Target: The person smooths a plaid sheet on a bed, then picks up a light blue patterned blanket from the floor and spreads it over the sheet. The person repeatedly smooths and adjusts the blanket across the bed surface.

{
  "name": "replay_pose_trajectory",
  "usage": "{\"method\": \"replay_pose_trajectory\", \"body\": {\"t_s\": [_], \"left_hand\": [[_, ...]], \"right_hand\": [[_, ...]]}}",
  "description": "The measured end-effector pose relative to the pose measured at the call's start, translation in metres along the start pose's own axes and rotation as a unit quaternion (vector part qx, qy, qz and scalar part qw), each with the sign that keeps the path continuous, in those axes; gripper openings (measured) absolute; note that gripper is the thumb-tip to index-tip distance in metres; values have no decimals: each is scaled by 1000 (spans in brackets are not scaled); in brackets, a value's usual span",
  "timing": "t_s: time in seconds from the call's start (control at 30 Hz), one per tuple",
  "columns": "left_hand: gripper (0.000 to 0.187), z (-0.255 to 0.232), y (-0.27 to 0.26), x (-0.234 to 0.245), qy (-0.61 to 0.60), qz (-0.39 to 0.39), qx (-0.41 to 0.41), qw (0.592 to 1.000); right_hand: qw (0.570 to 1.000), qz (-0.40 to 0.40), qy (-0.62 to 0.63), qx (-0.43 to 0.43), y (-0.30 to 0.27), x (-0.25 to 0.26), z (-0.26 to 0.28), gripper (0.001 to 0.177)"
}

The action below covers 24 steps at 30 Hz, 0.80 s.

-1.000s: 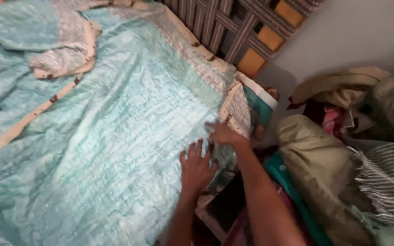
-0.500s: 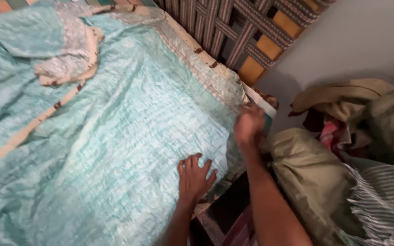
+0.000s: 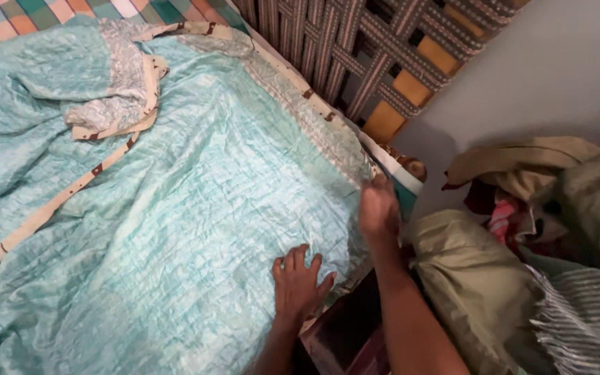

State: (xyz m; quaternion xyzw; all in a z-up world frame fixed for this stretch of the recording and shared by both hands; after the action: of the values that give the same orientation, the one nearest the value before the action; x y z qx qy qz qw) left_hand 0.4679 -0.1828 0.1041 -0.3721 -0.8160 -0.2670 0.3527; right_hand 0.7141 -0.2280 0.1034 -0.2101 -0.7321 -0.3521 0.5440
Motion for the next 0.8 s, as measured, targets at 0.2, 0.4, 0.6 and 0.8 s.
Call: {"method": "replay_pose_trajectory", "body": {"t_s": [0.2, 0.4, 0.6, 0.8], "left_hand": [[69, 1, 9, -6, 30, 66, -6, 997], [79, -4, 11, -1, 50, 84, 23, 995], [87, -3, 12, 9, 21, 102, 37, 994], [77, 43, 22, 7, -93, 191, 94, 973]], "right_hand": [[993, 78, -3, -90, -4, -31, 6, 29], [994, 51, 36, -87, 2, -34, 12, 22], [979, 122, 74, -149, 5, -64, 10, 22], [985, 135, 50, 96, 17, -3, 104, 50]]}}
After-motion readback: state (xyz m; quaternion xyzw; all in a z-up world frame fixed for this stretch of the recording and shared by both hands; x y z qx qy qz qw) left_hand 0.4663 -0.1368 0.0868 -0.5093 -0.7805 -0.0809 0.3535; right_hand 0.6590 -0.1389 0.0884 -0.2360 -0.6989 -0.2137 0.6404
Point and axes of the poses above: each hand's wrist, its own y-axis towards the middle knuckle, its own x-axis out of the back of the hand, z = x × y, the point moved 4 cm from there along y, towards the middle knuckle, and after that the axes turned 5 degrees about -y, right-handed, at the moved point
